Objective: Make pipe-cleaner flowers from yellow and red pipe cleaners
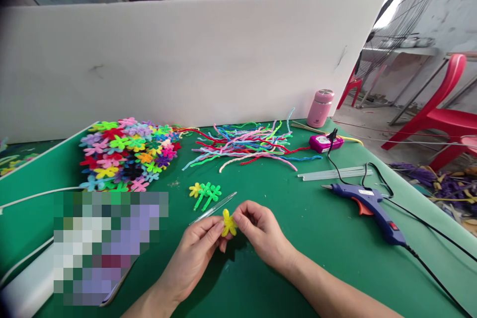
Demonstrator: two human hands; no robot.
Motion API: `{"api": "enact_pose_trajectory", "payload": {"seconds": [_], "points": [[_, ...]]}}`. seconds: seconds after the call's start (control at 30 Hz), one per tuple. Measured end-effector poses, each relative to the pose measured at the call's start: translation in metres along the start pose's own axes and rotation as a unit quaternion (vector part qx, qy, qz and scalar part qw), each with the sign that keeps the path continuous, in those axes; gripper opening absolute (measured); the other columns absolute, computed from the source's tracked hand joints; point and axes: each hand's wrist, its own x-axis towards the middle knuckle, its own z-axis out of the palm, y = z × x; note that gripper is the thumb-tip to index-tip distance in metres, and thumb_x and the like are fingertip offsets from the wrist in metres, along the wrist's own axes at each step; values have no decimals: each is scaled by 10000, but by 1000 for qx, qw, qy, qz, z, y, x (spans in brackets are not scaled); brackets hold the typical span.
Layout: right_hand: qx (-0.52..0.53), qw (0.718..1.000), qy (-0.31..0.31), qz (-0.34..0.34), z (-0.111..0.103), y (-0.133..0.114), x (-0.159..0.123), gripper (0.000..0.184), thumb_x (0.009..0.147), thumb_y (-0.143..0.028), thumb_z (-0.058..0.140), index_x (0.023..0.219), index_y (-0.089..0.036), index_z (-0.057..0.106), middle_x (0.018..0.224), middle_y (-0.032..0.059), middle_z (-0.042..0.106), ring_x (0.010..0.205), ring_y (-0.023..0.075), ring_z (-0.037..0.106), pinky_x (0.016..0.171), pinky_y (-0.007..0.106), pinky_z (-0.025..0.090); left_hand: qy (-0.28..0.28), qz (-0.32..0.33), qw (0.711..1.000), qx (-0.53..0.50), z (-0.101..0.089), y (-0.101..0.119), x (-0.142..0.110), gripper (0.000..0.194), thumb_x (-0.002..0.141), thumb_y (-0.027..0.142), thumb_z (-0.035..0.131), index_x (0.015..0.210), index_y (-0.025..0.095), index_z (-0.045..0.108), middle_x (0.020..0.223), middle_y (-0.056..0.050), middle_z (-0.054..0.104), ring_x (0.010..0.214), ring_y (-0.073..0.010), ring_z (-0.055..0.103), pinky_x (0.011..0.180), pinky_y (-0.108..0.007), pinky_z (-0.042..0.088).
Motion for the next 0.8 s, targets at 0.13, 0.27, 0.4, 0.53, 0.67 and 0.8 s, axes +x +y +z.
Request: {"api": "enact_pose_trajectory", "payload": {"seconds": [0.13,0.27,0.4,0.53,0.67,0.8], "points": [[-3,1000,5,-1,1,-1,0,295,831,-416,503,718,-145,495,641,-3,529,589,104,448,557,226,349,1,-1,1000,-7,1,0,1,279,831,360,516,749,144,673,631,-1,517,609,-108,430,609,-252,360],[-10,1000,7,1,2,0,0,302,819,-433,511,723,-147,494,648,-3,528,599,109,453,560,228,357,9,0,1000,-19,1,1,2,270,806,359,551,727,137,682,643,-9,530,595,-103,418,586,-244,359],[-23,1000,9,1,2,0,-1,303,813,-442,513,719,-154,493,638,-11,513,592,109,452,555,230,362,18,0,999,-39,2,1,1,250,782,350,582,708,135,685,633,-11,542,584,-104,427,565,-240,363],[-36,999,8,-3,1,0,-1,290,817,-436,511,720,-163,491,640,-7,519,588,112,461,551,234,373,20,-7,997,-76,3,0,1,220,770,324,602,707,130,684,626,-12,548,583,-104,432,554,-235,363],[-50,999,18,-12,2,3,-1,281,820,-428,510,722,-165,494,633,-6,519,581,114,462,546,238,382,13,-25,993,-112,2,-1,2,176,776,268,605,707,124,678,629,-16,560,579,-92,431,549,-222,354],[-61,998,30,-21,3,7,-2,259,829,-399,510,740,-157,510,653,2,520,597,119,470,567,248,396,22,-36,990,-134,2,0,1,165,762,251,622,676,116,661,627,-14,551,581,-85,430,545,-210,353]]}}
